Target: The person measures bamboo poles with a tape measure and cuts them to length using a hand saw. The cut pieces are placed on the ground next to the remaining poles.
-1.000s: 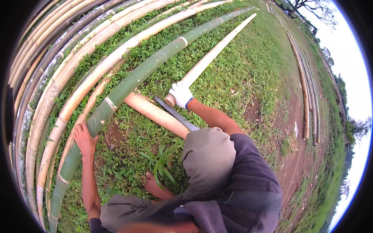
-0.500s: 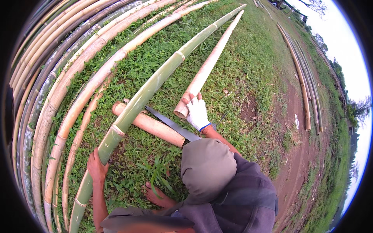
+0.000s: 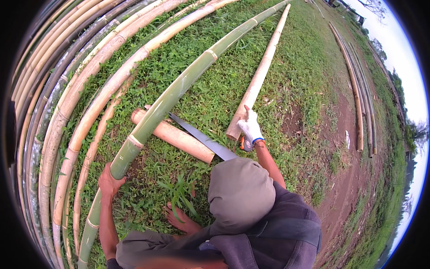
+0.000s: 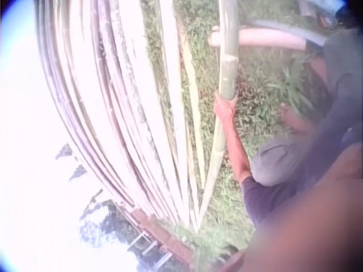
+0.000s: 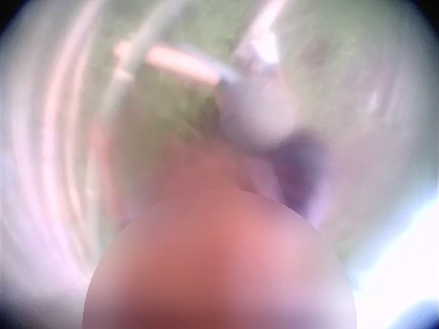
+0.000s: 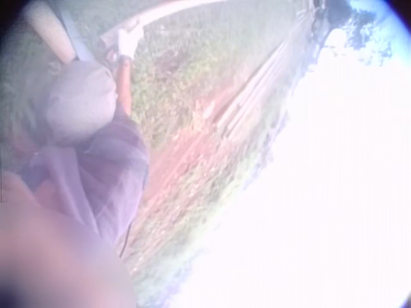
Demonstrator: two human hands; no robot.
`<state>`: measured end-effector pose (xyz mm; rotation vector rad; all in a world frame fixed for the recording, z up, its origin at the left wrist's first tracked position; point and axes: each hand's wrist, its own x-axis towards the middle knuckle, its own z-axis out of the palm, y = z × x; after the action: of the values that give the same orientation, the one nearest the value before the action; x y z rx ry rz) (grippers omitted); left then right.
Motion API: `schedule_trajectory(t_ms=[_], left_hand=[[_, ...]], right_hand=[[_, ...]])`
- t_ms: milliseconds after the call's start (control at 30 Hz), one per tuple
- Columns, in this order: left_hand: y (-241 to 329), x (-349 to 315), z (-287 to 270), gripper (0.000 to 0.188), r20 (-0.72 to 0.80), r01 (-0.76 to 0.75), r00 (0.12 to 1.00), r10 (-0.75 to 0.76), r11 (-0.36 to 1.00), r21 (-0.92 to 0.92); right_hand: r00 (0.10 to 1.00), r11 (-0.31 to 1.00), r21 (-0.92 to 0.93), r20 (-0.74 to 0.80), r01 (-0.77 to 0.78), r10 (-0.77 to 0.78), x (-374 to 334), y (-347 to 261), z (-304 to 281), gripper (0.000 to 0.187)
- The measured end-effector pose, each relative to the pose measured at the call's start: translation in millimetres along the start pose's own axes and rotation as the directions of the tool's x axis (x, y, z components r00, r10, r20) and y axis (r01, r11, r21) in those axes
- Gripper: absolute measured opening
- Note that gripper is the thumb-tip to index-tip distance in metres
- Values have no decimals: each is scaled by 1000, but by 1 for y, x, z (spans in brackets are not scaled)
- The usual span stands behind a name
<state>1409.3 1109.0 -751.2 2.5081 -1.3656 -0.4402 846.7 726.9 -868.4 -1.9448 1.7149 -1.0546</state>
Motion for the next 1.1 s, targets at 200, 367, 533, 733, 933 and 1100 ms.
schedule_trajectory(t_ms=[200, 367, 533, 733, 933, 1100], left_hand=[[7, -22, 20, 80, -228, -12, 972, 60, 978, 206], [19, -24, 32, 82, -207, -23, 975, 74, 970, 241], [15, -35, 28, 85, -150, -17, 987, 52, 975, 222], [-3, -6, -5, 98, 176, 21, 984, -8, 997, -73], [14, -16, -1, 102, 193, 112, 976, -104, 993, -33], [72, -26, -2, 96, -56, -190, 982, 182, 950, -249]], right_hand=[[820, 764, 300, 181, -571, 542, 16, -19, 45, 117], [699, 526, 460, 457, -715, 550, 27, -17, -5, 86], [673, 68, 679, 701, -731, 237, 23, -50, -46, 70], [660, -159, 646, 750, -746, -45, -13, -105, -51, 77], [418, -70, 412, 896, -908, -151, -62, -149, -31, 84], [188, 212, 231, 961, -950, -204, -100, -195, -16, 93]])
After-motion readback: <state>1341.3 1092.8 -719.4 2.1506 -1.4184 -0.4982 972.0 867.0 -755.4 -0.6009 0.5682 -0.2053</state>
